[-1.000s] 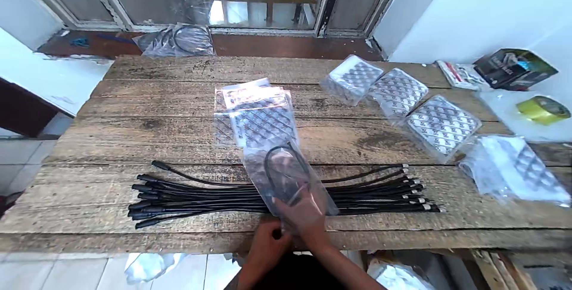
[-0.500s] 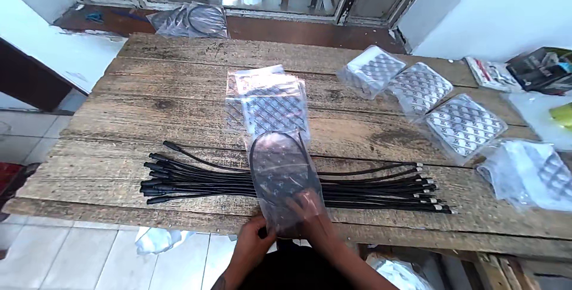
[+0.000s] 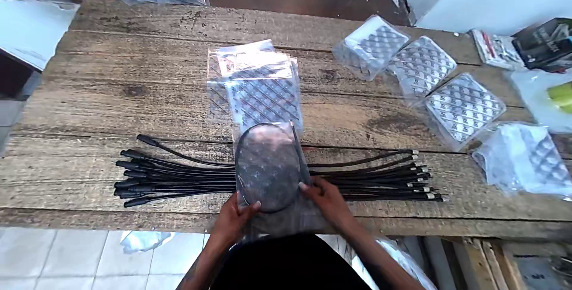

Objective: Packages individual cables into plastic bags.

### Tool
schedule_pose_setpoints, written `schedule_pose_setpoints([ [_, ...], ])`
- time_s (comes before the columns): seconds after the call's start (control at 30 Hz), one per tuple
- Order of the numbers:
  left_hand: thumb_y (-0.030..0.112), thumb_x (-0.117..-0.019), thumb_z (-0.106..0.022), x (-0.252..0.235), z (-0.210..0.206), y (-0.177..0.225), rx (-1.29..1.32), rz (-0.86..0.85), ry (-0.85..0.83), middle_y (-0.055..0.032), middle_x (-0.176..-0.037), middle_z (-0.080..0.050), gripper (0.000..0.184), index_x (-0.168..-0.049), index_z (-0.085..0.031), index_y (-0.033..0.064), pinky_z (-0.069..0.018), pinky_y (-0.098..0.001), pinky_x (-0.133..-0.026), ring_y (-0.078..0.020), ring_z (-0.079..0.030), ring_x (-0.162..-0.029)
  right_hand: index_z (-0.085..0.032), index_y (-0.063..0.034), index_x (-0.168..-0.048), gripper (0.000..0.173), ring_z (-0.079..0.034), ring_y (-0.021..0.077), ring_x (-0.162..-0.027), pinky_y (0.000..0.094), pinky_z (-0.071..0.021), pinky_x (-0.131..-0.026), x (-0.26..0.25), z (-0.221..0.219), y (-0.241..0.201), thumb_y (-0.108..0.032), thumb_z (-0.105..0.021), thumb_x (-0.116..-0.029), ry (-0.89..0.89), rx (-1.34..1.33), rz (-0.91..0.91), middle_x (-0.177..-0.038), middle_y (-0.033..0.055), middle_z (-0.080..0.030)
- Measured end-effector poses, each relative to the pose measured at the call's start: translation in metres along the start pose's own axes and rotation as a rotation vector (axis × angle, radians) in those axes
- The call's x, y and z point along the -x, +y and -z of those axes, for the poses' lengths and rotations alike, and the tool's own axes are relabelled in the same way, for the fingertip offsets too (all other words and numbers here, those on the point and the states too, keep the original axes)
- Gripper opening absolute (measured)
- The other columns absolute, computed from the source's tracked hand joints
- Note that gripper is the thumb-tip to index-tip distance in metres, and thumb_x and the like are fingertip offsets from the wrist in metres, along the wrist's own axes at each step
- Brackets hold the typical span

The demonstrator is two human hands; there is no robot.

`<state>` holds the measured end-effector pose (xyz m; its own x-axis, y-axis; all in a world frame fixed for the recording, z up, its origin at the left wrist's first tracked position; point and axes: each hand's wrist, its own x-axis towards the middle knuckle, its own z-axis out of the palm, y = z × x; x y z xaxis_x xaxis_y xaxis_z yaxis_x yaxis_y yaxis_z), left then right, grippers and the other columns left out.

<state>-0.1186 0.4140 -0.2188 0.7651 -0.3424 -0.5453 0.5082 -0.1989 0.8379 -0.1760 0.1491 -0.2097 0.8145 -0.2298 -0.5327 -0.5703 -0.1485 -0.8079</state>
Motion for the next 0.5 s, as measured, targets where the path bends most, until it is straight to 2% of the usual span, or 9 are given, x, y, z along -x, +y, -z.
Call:
schedule_pose_setpoints([
  [0.07,0.013,-0.0904,-0.075,0.007,0.005,0.0,-0.163,-0.057,0.057,-0.0089,-0.103,-0.074,0.055,-0.136,-0.052,-0.0058,-0.0619,-0.0315,-0.084,-0.0117,-0.073,-0.089,-0.061,0.0016,-0.131,0.044,-0.071,0.0138,-0.08,0.0347,-0.0601,-0.077,0.007,-0.015,0.005,-0.029,-0.064,-0.1004,0.004,-0.022,0.056,-0.094,0.0083,-0.074],
  [0.13,0.01,-0.0869,-0.077,-0.003,0.015,0.019,-0.185,-0.196,0.204,-0.0081,-0.094,-0.075,0.055,-0.133,-0.055,-0.0089,-0.0625,-0.0304,-0.076,-0.0105,-0.073,-0.079,-0.059,0.0036,-0.133,0.045,-0.069,0.012,-0.077,0.0323,-0.0594,-0.074,-0.01,-0.027,-0.016,-0.027,-0.064,-0.1001,0.08,-0.029,0.218,-0.093,0.0082,-0.073],
  [0.23,0.006,-0.1014,-0.058,-0.05,0.053,0.117,0.211,-0.265,0.348,-0.0088,-0.093,-0.073,0.03,-0.128,-0.054,-0.0055,-0.0629,-0.0312,-0.072,-0.0139,-0.073,-0.078,-0.046,-0.0042,-0.152,0.051,-0.068,0.0161,-0.093,0.037,-0.0569,-0.087,-0.08,-0.038,-0.136,-0.024,-0.054,-0.1058,0.116,-0.125,0.447,-0.113,0.0142,-0.071],
  [0.3,0.024,-0.112,-0.038,-0.066,0.09,0.19,0.504,-0.318,0.358,-0.0097,-0.114,-0.071,0.035,-0.137,-0.048,0.0013,-0.06,-0.034,-0.088,-0.0174,-0.072,-0.099,-0.025,-0.0173,-0.163,0.059,-0.066,0.0194,-0.085,0.0411,-0.0564,-0.081,-0.108,-0.04,-0.222,-0.033,-0.046,-0.1102,0.041,-0.229,0.484,-0.117,0.0131,-0.067],
  [0.33,0.03,-0.1125,-0.036,-0.065,0.104,0.21,0.489,-0.403,0.393,-0.0101,-0.126,-0.069,0.041,-0.142,-0.045,0.0024,-0.0568,-0.0349,-0.097,-0.0183,-0.07,-0.111,-0.021,-0.0185,-0.163,0.059,-0.069,0.0175,-0.083,0.0382,-0.0584,-0.078,-0.108,-0.04,-0.25,-0.036,-0.043,-0.1108,0.017,-0.262,0.528,-0.122,0.0096,-0.068],
  [0.4,0.019,-0.1059,-0.05,-0.06,0.115,0.197,0.04,-0.606,0.514,-0.0162,-0.136,-0.062,0.048,-0.146,-0.04,-0.0061,-0.0529,-0.0375,-0.105,-0.0219,-0.064,-0.123,-0.037,-0.0124,-0.156,0.051,-0.072,0.0165,-0.08,0.036,-0.062,-0.073,-0.092,-0.042,-0.26,-0.028,-0.047,-0.109,-0.021,-0.261,0.698,-0.114,0.007,-0.072],
  [0.43,0.016,-0.0984,-0.062,-0.055,0.112,0.168,-0.277,-0.661,0.529,-0.0222,-0.129,-0.064,0.051,-0.136,-0.047,-0.0135,-0.0524,-0.0434,-0.105,-0.0284,-0.064,-0.12,-0.051,-0.0063,-0.147,0.044,-0.072,0.0153,-0.078,0.0348,-0.0625,-0.071,-0.081,-0.044,-0.243,-0.024,-0.051,-0.107,-0.071,-0.217,0.781,-0.107,0.0072,-0.074],
  [0.47,0.016,-0.0941,-0.07,-0.048,0.103,0.137,-0.548,-0.647,0.44,-0.0271,-0.124,-0.066,0.045,-0.126,-0.058,-0.0141,-0.0497,-0.0543,-0.105,-0.0389,-0.064,-0.119,-0.061,-0.0016,-0.136,0.037,-0.072,0.0147,-0.079,0.0348,-0.0626,-0.072,-0.069,-0.045,-0.218,-0.02,-0.055,-0.1051,-0.155,-0.156,0.801,-0.102,0.0078,-0.074],
  [0.5,0.022,-0.0929,-0.073,-0.045,0.091,0.102,-0.756,-0.606,0.3,-0.0265,-0.12,-0.069,0.04,-0.12,-0.067,-0.0079,-0.0485,-0.0601,-0.104,-0.0432,-0.065,-0.116,-0.067,0.0008,-0.127,0.031,-0.073,0.0161,-0.08,0.0366,-0.0627,-0.076,-0.057,-0.046,-0.192,-0.016,-0.058,-0.1037,-0.252,-0.082,0.747,-0.099,0.0099,-0.075],
])
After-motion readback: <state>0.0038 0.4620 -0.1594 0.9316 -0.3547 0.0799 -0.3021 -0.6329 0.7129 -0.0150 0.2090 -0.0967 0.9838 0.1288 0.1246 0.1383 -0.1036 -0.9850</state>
